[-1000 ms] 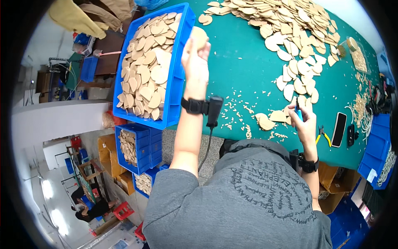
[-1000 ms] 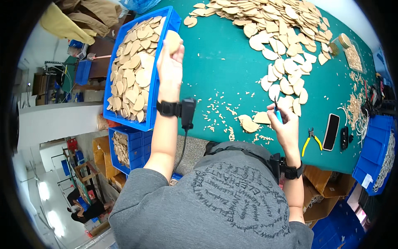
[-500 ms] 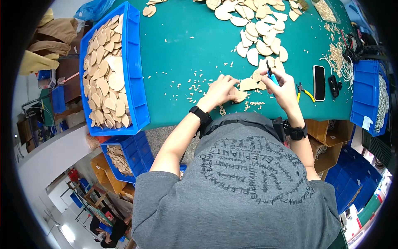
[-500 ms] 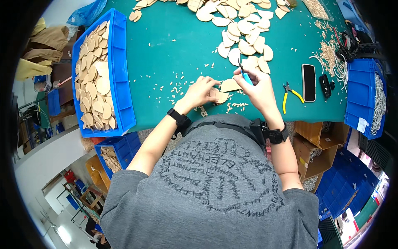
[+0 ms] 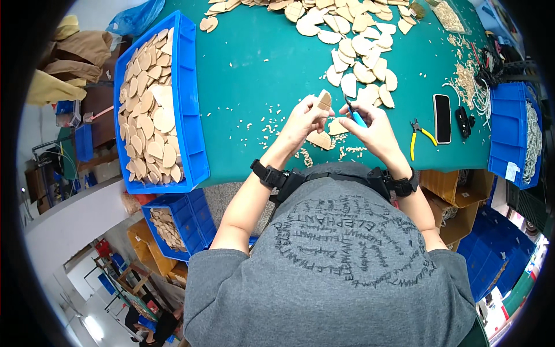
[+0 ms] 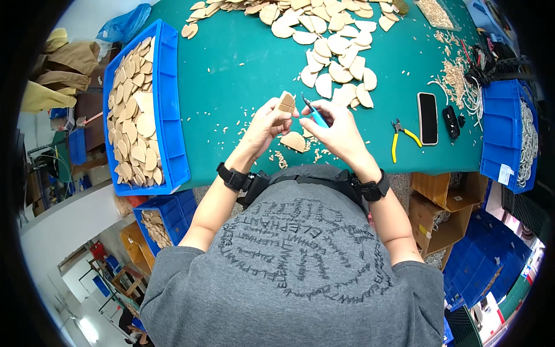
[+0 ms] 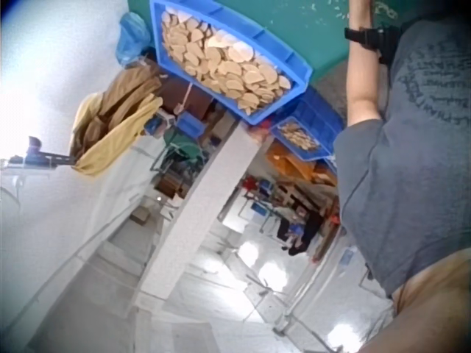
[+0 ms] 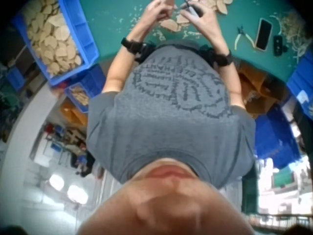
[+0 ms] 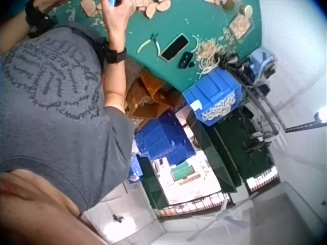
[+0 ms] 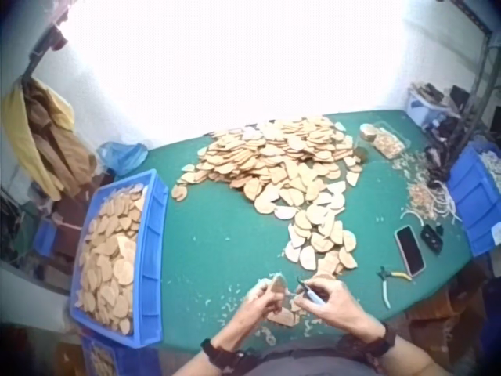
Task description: The person uses a utility knife to trim the edges of small, light-colored wooden pieces. They pick up each piece from a blue bin, carefully shave off excess material, and place the finished pieces back into the bin. The process is repetitive and focused on refining the shape of the wooden items.
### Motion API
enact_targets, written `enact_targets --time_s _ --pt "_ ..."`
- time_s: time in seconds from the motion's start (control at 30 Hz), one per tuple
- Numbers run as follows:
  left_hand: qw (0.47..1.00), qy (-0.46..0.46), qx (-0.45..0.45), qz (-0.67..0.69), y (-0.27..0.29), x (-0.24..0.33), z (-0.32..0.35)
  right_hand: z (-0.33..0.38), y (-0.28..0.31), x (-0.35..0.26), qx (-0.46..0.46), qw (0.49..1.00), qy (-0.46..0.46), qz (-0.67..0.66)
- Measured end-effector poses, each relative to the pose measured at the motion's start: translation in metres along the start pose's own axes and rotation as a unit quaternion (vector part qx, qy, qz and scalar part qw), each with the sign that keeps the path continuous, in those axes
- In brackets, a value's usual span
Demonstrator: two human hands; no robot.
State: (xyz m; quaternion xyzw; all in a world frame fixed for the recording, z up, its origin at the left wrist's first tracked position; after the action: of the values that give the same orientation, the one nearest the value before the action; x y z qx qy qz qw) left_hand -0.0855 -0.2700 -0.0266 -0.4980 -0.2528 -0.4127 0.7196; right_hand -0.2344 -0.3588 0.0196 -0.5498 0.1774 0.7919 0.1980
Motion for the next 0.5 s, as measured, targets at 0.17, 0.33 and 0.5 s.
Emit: enact_targets --time_s 0.17,0.33,0.5 --pt "0.996 -0.084 -0.002 0.016 -0.019 0.021 0.005 -0.003 0.0 -0.008 0.013 0.999 0.04 -0.025" --pt "0.992 -0.092 0.039 0.083 -0.025 0.044 0.016 0.002 0.008 -0.01 0.029 0.997 0.052 -0.044" --pt "0.979 -0.139 0.077 0.129 -0.028 0.053 0.021 0.008 0.0 -0.009 0.022 0.997 0.047 -0.06"
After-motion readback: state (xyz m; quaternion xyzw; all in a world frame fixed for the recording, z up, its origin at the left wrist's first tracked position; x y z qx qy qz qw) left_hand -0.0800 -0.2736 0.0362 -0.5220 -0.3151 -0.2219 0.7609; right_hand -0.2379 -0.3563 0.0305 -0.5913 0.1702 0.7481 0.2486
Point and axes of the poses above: each hand's wrist, its own z-axis away from the middle knuckle, its own y-axis out of the back of the hand, x = y × z, the point moved 3 cm from there along -z, towards the middle knuckle, and after that the axes turned 11 degrees about -x, right-handed, at the moved point
